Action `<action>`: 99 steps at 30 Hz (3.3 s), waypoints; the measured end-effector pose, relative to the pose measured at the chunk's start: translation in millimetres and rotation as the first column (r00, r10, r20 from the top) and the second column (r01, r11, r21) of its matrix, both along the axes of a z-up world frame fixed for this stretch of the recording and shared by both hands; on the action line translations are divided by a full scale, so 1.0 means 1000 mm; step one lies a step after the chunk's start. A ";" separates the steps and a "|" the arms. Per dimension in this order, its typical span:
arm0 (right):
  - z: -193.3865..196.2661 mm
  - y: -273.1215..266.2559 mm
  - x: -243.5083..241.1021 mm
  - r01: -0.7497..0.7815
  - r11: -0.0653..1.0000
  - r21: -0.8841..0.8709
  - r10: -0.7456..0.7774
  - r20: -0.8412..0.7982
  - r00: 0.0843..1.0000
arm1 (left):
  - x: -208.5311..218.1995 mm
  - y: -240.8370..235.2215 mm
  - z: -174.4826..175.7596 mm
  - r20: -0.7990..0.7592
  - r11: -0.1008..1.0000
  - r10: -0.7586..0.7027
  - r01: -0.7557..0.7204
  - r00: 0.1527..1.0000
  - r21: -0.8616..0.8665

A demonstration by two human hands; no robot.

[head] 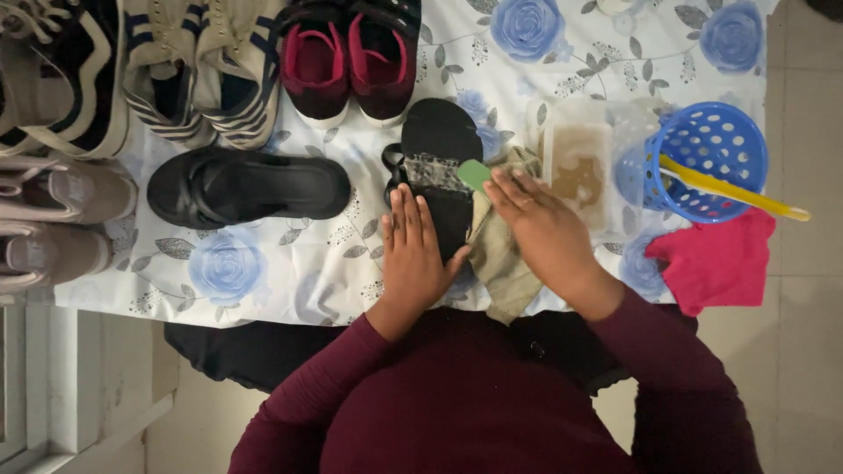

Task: The person scrubs a black sandal with a green brush and wipes it with a cloth. They repeatedly dip the brush into a container of liquid and continue scrubbing and wiping the sandal throughout the clip.

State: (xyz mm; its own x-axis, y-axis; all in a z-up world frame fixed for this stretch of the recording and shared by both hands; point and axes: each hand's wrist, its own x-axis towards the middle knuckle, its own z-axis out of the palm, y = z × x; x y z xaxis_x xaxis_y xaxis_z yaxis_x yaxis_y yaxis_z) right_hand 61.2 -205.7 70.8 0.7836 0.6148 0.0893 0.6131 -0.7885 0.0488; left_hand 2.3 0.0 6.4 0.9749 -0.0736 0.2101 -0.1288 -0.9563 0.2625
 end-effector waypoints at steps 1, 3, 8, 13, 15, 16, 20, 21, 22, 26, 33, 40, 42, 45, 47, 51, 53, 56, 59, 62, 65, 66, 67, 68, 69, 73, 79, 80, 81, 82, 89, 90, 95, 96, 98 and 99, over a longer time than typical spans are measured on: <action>0.002 0.001 -0.004 0.002 1.000 -0.003 -0.002 -0.003 1.000 | -0.001 0.000 0.001 -0.003 1.000 -0.002 0.002 1.000 -0.003; 0.005 0.004 -0.011 0.000 1.000 0.014 0.001 -0.057 0.998 | -0.001 0.001 0.002 -0.019 0.999 -0.011 0.010 1.000 -0.030; 0.008 -0.014 -0.016 -0.003 0.996 -0.093 -0.003 -0.062 0.998 | 0.000 0.002 0.005 -0.033 0.999 -0.008 0.006 0.999 -0.053; -0.003 0.005 -0.012 0.024 0.999 -0.026 -0.023 0.045 0.999 | 0.000 0.001 0.002 -0.027 0.999 -0.016 0.015 1.000 -0.043; 0.003 0.011 -0.015 0.034 0.999 -0.031 -0.032 0.058 0.998 | 0.000 0.001 0.001 -0.024 0.999 -0.022 0.021 0.999 -0.041; 0.006 0.010 -0.020 0.033 0.999 -0.031 -0.031 0.055 0.998 | -0.002 0.001 0.002 -0.027 0.999 -0.021 0.020 0.999 -0.041; 0.011 0.007 -0.014 0.035 0.999 -0.039 -0.035 0.014 0.999 | 0.002 0.001 0.003 -0.010 1.000 -0.009 0.009 1.000 -0.009; 0.009 0.005 -0.012 0.044 0.996 -0.082 -0.039 0.062 0.997 | 0.000 0.001 0.002 -0.011 1.000 -0.017 0.017 1.000 -0.023; 0.005 0.008 -0.008 0.047 0.995 -0.083 -0.042 0.058 0.997 | -0.001 0.002 0.003 -0.016 1.000 -0.020 0.020 1.000 -0.024; 0.003 0.019 -0.006 0.000 1.000 0.014 -0.001 0.057 0.998 | 0.002 0.001 0.003 0.006 1.000 -0.019 0.019 1.000 -0.021; -0.004 -0.013 -0.005 -0.050 0.999 0.003 0.050 -0.068 0.996 | 0.000 0.000 -0.001 -0.002 0.996 -0.015 0.015 1.000 -0.085; -0.006 0.019 0.024 -0.125 0.986 0.107 0.144 -0.195 0.970 | 0.001 -0.001 -0.004 0.008 0.998 0.002 -0.002 1.000 -0.064; 0.001 0.022 0.021 -0.150 0.977 0.153 0.186 -0.254 0.949 | 0.001 0.000 -0.005 0.011 0.996 -0.001 0.002 1.000 -0.085; 0.013 -0.001 0.029 -0.146 0.988 -0.041 0.128 -0.283 0.950 | 0.001 -0.002 -0.009 0.020 0.996 0.001 0.001 1.000 -0.088; 0.004 0.006 0.039 -0.151 0.988 -0.013 0.143 -0.257 0.956 | 0.002 -0.001 -0.007 0.020 0.996 -0.001 0.003 1.000 -0.091; -0.004 0.036 0.046 -0.213 0.977 -0.026 0.204 -0.198 0.959 | 0.002 0.000 -0.005 0.042 0.993 0.000 0.005 0.999 -0.118; 0.016 0.035 0.045 -0.229 0.973 -0.015 0.218 -0.247 0.944 | 0.001 -0.001 -0.004 0.052 0.994 0.011 -0.005 0.999 -0.112; 0.030 0.021 0.054 -0.235 0.972 -0.020 0.215 -0.333 0.918 | 0.001 -0.002 -0.005 0.062 0.995 0.021 -0.015 0.998 -0.101; 0.023 0.027 0.064 -0.237 0.971 -0.040 0.210 -0.337 0.918 | 0.002 0.000 -0.003 0.063 0.996 0.007 -0.002 0.998 -0.092; 0.008 0.045 0.066 -0.256 0.966 -0.040 0.235 -0.275 0.932 | 0.002 0.000 -0.003 0.051 0.995 -0.006 0.011 0.999 -0.101; 0.014 0.047 0.064 -0.288 0.958 0.011 0.278 -0.292 0.915 | 0.002 0.000 -0.004 0.058 0.994 -0.006 0.012 0.998 -0.105; 0.019 0.046 0.064 -0.304 0.951 0.061 0.305 -0.345 0.887 | 0.002 0.000 -0.004 0.069 0.995 -0.009 0.016 0.998 -0.095; 0.023 0.042 0.066 -0.305 0.950 0.063 0.308 -0.345 0.887 | 0.002 0.001 -0.004 0.069 0.996 -0.007 0.014 0.998 -0.092; 0.027 0.037 0.069 -0.271 0.958 0.091 0.284 -0.417 0.863 | 0.002 0.001 -0.003 0.067 0.996 -0.002 0.007 0.998 -0.086; 0.032 0.032 0.071 -0.230 0.967 0.114 0.256 -0.489 0.834 | 0.002 0.000 -0.002 0.066 0.997 0.000 0.005 0.998 -0.082; 0.022 0.043 0.077 -0.240 0.971 0.010 0.224 -0.405 0.886 | 0.002 -0.001 -0.002 0.064 0.998 0.007 -0.004 0.998 -0.057; 0.017 0.032 0.067 -0.332 0.943 0.013 0.320 -0.301 0.898 | 0.000 0.000 -0.003 0.084 0.997 0.020 -0.014 0.996 -0.069; 0.016 0.025 0.069 -0.321 0.947 0.002 0.308 -0.295 0.905 | 0.000 0.000 -0.003 0.085 0.997 0.020 -0.013 0.996 -0.074; 0.015 0.017 0.072 -0.312 0.950 -0.011 0.296 -0.285 0.912 | 0.001 -0.001 -0.003 0.089 0.997 0.020 -0.013 0.996 -0.079; 0.014 0.021 0.075 -0.311 0.950 -0.012 0.295 -0.282 0.913 | 0.002 0.000 -0.004 0.092 0.997 0.020 -0.012 0.996 -0.080; 0.002 0.033 0.065 -0.339 0.940 -0.034 0.330 -0.163 0.930 | 0.001 0.000 -0.004 0.091 0.998 0.018 -0.012 0.996 -0.067; 0.005 0.029 0.063 -0.350 0.936 0.023 0.347 -0.220 0.912 | 0.000 0.000 -0.004 0.096 0.998 0.018 -0.012 0.995 -0.061; 0.010 0.010 0.072 -0.282 0.947 0.155 0.317 -0.309 0.897 | 0.002 0.000 -0.006 0.097 0.997 0.005 0.003 0.995 -0.075; 0.002 0.009 0.074 -0.239 0.949 0.205 0.299 -0.355 0.886 | 0.001 0.000 -0.007 0.096 0.996 0.001 0.007 0.995 -0.085; -0.008 0.018 0.065 -0.267 0.959 0.095 0.283 -0.288 0.915 | -0.001 -0.001 -0.005 0.080 0.996 0.000 0.007 0.997 -0.088; -0.013 0.024 0.063 -0.288 0.958 -0.015 0.279 -0.207 0.938 | 0.001 0.001 -0.005 0.074 0.996 0.002 0.004 0.997 -0.085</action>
